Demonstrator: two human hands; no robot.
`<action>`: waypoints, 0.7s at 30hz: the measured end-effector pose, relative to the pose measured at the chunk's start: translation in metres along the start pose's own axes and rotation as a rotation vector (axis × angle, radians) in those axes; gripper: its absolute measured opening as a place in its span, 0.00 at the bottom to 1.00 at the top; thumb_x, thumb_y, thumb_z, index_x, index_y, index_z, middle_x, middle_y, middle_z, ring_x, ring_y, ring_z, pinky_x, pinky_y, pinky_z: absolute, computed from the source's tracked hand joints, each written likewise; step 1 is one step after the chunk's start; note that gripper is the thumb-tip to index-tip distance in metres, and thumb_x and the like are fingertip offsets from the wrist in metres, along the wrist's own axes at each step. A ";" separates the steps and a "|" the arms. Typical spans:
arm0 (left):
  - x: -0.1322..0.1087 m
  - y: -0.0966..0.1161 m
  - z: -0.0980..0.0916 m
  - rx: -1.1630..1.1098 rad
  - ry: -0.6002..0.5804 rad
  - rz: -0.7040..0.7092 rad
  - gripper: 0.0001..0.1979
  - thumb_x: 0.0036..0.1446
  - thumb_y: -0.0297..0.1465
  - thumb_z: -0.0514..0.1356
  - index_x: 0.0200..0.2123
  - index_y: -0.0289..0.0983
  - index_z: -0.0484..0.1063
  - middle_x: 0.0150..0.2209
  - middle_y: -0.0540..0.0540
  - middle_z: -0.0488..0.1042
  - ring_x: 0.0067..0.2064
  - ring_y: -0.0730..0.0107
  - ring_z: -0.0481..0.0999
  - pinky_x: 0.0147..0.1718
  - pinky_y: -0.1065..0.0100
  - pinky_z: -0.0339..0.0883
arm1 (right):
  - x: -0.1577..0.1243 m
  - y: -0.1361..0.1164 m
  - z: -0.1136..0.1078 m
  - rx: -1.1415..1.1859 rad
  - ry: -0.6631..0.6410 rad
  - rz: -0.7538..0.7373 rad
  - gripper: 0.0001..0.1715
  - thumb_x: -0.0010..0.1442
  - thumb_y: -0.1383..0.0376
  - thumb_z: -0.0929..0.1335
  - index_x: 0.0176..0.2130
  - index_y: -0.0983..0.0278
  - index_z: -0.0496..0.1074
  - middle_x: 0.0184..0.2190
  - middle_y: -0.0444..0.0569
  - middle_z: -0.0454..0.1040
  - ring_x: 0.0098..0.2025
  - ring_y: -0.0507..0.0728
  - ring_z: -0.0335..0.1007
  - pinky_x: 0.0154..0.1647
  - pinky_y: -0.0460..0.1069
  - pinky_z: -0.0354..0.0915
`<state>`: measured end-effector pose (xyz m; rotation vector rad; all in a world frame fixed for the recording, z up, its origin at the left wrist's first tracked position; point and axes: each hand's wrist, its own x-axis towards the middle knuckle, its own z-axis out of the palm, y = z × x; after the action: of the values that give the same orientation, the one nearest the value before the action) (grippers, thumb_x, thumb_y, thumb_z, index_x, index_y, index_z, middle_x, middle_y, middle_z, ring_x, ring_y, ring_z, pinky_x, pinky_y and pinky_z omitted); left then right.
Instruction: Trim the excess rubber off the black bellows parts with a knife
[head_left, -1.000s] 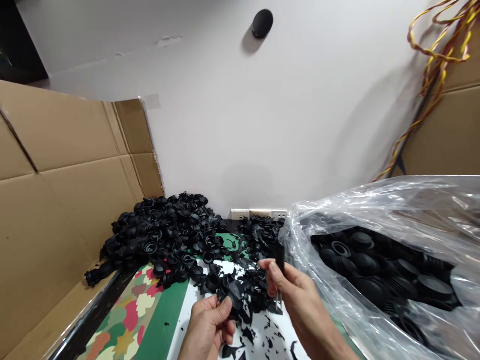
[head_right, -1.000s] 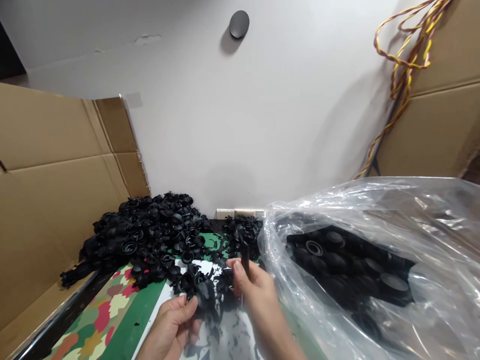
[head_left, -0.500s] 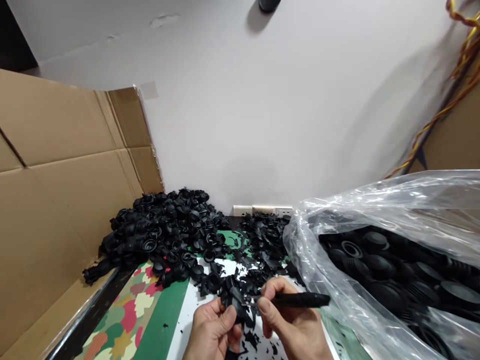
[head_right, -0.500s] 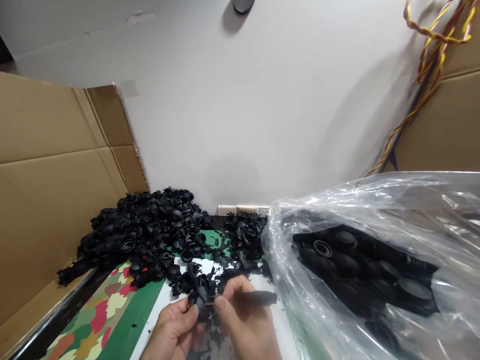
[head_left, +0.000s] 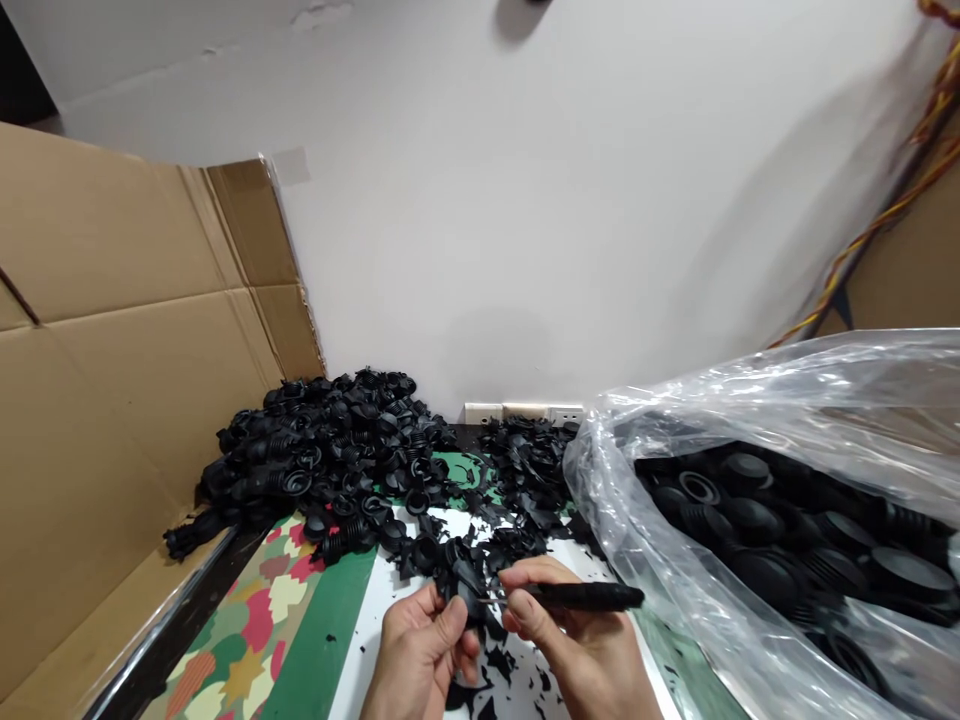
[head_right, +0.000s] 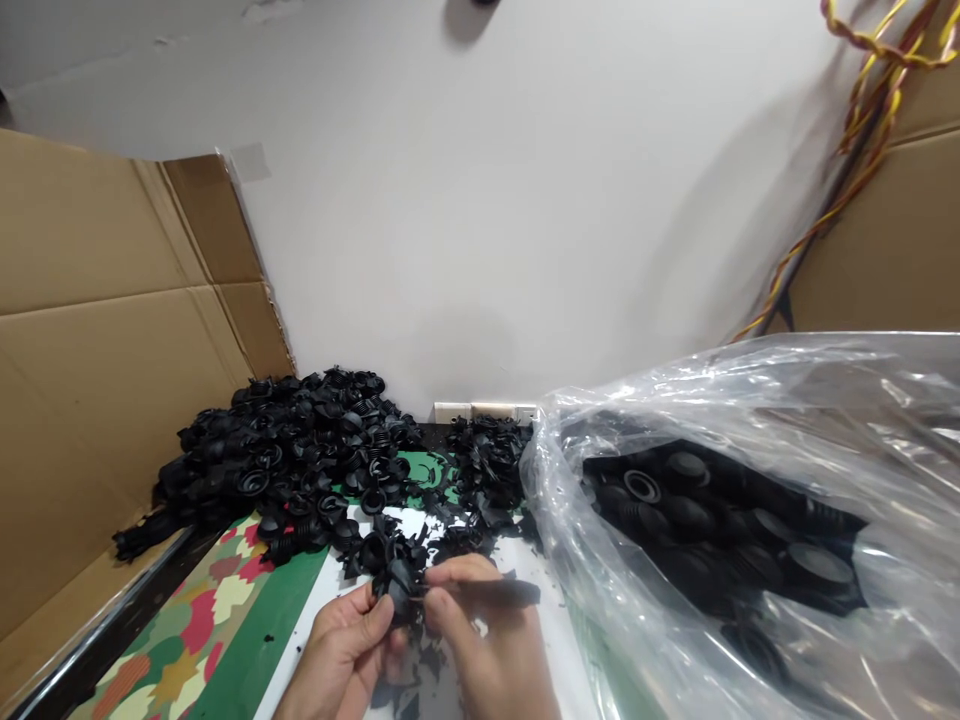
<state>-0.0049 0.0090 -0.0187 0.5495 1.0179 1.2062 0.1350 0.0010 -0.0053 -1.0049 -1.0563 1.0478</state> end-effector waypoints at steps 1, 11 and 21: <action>-0.001 0.000 0.000 0.006 -0.010 -0.003 0.18 0.32 0.35 0.75 0.26 0.29 0.77 0.21 0.46 0.73 0.19 0.78 0.68 0.15 0.77 0.60 | 0.000 0.000 0.001 0.007 0.005 0.016 0.16 0.47 0.52 0.73 0.29 0.62 0.77 0.28 0.49 0.74 0.25 0.57 0.71 0.28 0.51 0.70; -0.004 0.000 0.003 0.093 -0.085 0.081 0.18 0.35 0.37 0.73 0.24 0.29 0.76 0.19 0.47 0.72 0.17 0.79 0.64 0.13 0.77 0.56 | -0.004 0.005 0.003 -0.060 -0.029 -0.016 0.14 0.51 0.54 0.71 0.28 0.62 0.75 0.19 0.46 0.73 0.22 0.57 0.70 0.24 0.49 0.66; -0.013 0.000 0.002 0.321 -0.152 -0.083 0.16 0.34 0.35 0.72 0.18 0.33 0.69 0.10 0.53 0.66 0.11 0.81 0.59 0.10 0.78 0.47 | 0.045 -0.017 -0.028 -0.592 0.033 -0.484 0.11 0.56 0.61 0.65 0.26 0.60 0.73 0.27 0.51 0.76 0.26 0.55 0.70 0.25 0.50 0.66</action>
<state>-0.0040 -0.0025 -0.0133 0.8286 1.0991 0.9171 0.1728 0.0380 0.0135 -1.1398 -1.5317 0.3200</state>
